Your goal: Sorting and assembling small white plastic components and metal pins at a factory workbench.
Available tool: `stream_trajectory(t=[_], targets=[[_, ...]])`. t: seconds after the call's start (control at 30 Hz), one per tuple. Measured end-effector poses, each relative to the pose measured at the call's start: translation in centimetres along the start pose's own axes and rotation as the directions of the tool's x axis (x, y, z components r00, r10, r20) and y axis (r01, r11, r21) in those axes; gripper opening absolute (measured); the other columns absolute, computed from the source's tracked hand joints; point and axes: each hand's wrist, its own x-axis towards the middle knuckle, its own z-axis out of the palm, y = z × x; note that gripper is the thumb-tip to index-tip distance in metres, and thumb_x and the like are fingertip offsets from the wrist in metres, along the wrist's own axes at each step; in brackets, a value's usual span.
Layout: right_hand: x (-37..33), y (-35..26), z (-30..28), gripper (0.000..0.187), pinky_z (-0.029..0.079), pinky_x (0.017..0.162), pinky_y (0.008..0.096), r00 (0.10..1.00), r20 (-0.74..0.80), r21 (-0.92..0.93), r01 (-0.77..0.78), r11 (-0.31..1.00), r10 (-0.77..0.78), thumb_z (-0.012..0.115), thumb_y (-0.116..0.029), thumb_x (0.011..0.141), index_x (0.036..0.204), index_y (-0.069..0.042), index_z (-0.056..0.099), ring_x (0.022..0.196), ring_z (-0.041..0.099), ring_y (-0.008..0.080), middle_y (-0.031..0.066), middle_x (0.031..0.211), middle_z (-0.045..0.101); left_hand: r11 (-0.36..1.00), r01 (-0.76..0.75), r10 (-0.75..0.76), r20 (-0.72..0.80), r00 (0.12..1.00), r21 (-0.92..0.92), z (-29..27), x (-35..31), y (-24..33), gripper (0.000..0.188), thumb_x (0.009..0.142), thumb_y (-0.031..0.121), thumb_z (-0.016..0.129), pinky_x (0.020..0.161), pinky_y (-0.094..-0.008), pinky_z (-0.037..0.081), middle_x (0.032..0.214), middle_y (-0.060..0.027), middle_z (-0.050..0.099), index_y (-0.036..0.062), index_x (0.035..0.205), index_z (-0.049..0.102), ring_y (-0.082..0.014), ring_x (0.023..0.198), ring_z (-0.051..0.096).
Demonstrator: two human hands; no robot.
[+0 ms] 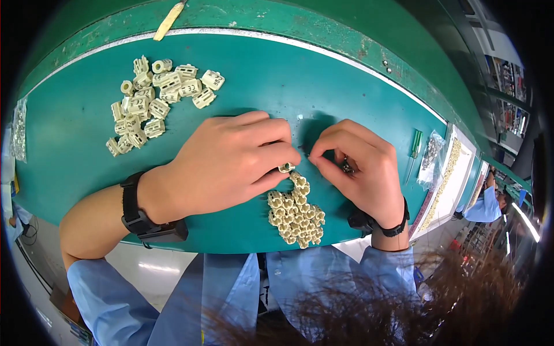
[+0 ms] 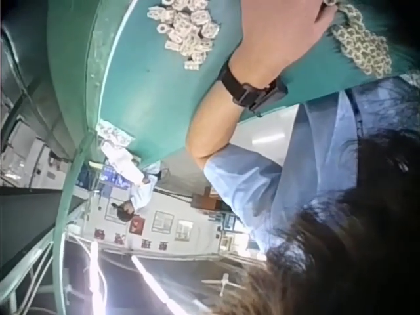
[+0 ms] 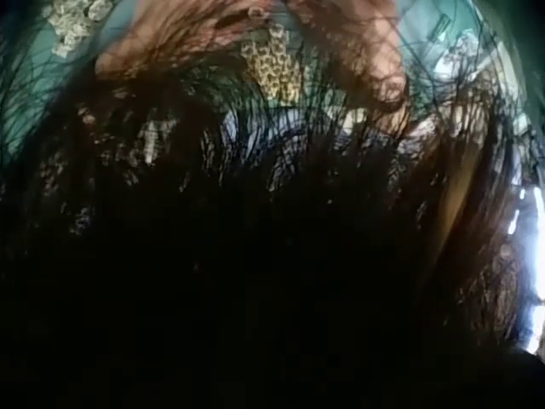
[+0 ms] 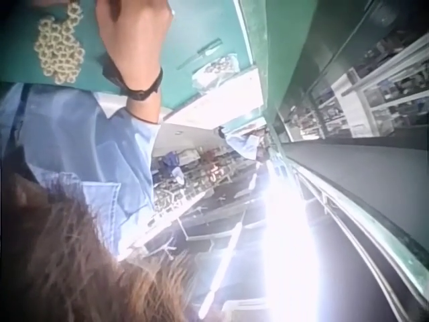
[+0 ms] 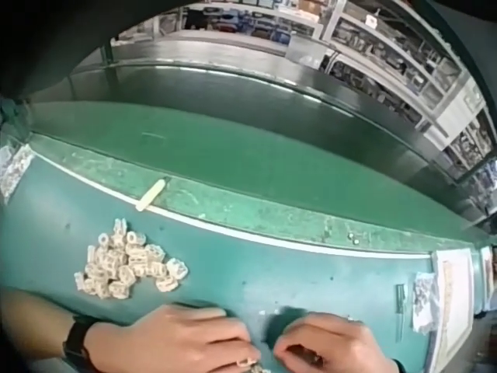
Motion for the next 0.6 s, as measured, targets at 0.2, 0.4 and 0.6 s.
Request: stream_trajectory(t=[0.2, 0.4, 0.6], targets=[[0.0, -0.7, 1.1, 0.024, 0.050, 0.062, 0.0296, 0.986, 0.071, 0.071, -0.154, 0.985, 0.149, 0.090, 0.007, 0.087, 0.108, -0.004, 0.086, 0.070, 0.063, 0.0118, 0.0045, 0.100, 0.079, 1.000, 0.001, -0.001, -0.013, 1.000, -0.007, 0.2, -1.3, -1.2, 0.022, 0.085, 0.014, 0.091, 0.067, -0.0357, 0.058, 0.101, 0.0022, 0.069, 0.0167, 0.105, 0.082, -0.0200, 0.085, 0.069], [-0.4, 0.3, 2.8, 0.020, 0.048, 0.061, 0.0290, 0.998, -0.019, 0.053, -0.057, 0.997, 0.058, 0.094, 0.003, 0.085, 0.104, -0.003, 0.087, 0.070, 0.062, 0.0102, 0.0039, 0.096, 0.078, 1.000, 0.000, 0.000, -0.009, 1.000, -0.001, 0.6, -2.0, -1.6, 0.022, 0.085, 0.014, 0.090, 0.067, -0.0360, 0.058, 0.101, 0.0027, 0.069, 0.0170, 0.105, 0.081, -0.0195, 0.086, 0.068], [-0.6, -0.5, 3.2, 0.023, 0.049, 0.061, 0.0287, 0.994, -0.080, 0.004, -0.078, 0.997, 0.078, 0.097, 0.000, 0.083, 0.103, -0.004, 0.088, 0.071, 0.062, 0.0099, 0.0035, 0.096, 0.077, 1.000, -0.011, 0.011, -0.009, 1.000, 0.000, 0.8, -2.1, -1.5, 0.021, 0.086, 0.014, 0.090, 0.067, -0.0362, 0.058, 0.101, 0.0025, 0.068, 0.0168, 0.104, 0.081, -0.0196, 0.086, 0.068]])
